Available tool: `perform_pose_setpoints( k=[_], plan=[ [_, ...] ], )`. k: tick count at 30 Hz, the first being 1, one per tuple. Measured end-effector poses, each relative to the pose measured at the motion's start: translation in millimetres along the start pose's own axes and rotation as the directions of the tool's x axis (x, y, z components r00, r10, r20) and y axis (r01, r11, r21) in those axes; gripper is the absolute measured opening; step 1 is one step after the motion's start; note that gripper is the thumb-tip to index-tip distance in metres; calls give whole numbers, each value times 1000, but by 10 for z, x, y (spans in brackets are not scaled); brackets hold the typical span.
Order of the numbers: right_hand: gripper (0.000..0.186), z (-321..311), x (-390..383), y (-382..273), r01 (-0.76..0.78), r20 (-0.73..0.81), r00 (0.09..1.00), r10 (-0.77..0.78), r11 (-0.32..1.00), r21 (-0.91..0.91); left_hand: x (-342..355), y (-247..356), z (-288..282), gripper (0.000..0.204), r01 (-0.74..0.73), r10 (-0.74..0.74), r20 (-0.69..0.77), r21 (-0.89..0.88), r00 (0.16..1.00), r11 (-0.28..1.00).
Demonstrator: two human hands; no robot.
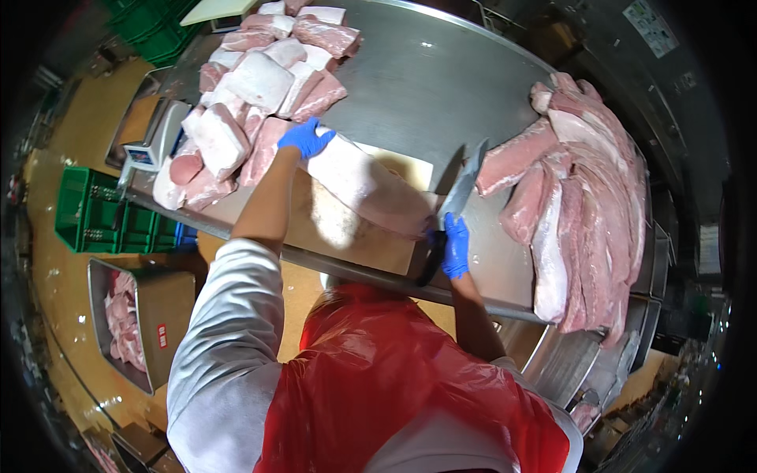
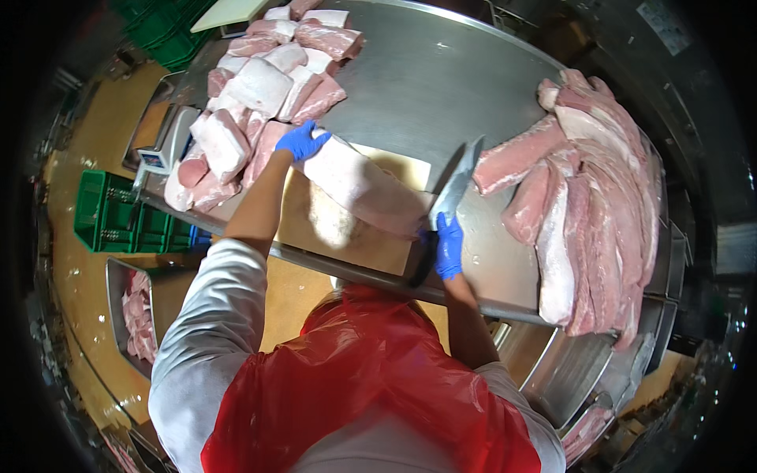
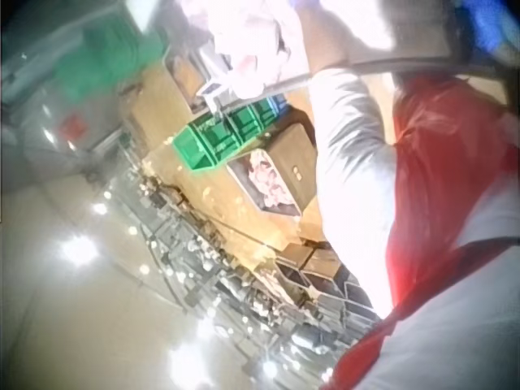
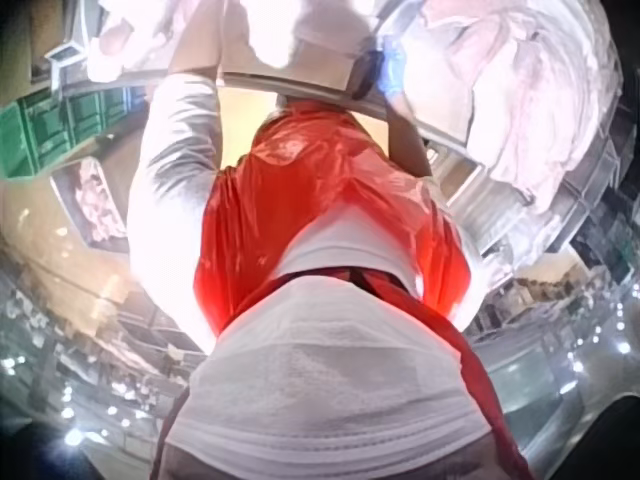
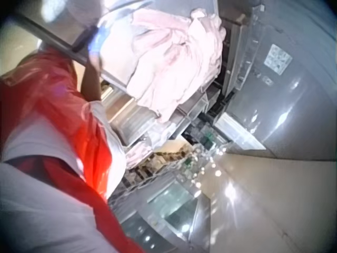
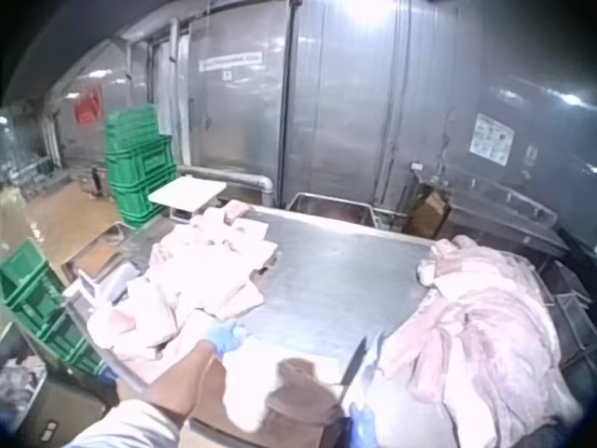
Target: The person repeatedly picks up large pieces of raw pork belly, places them on a cutting board, and slices them into smaller portions using a knife. The cut pieces are stacked on the table and occasionally moved into a nearby metal bin.
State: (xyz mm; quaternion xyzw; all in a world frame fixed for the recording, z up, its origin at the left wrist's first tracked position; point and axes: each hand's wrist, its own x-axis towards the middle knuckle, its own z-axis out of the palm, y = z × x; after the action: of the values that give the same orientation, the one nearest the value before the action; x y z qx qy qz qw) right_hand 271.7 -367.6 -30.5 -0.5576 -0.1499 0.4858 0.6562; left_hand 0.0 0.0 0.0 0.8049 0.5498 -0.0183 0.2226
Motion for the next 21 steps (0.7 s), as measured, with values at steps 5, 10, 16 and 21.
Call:
perform_pose_setpoints(
  k=[5, 10, 16, 21],
  plan=[
    [27, 6, -42, -81, -18, 108, 994, 32, 992, -125, -1913, -654, 633, 83, 331, -340, -25, -161, 940, 930],
    [23, 251, 1263, -638, 240, 207, 961, -185, 926, -290, -2512, -327, 957, 67, 261, -348, -193, -367, 917, 893],
    [25, 822, 597, -1116, 456, 372, 886, -277, 375, -807, -2907, -1017, 993, 55, 138, -293, -609, -289, 737, 947],
    [28, 936, -595, 10, 368, 369, 929, -24, 151, -917, -2711, -573, 562, 86, -256, 153, -475, -162, 867, 953]
  ],
)
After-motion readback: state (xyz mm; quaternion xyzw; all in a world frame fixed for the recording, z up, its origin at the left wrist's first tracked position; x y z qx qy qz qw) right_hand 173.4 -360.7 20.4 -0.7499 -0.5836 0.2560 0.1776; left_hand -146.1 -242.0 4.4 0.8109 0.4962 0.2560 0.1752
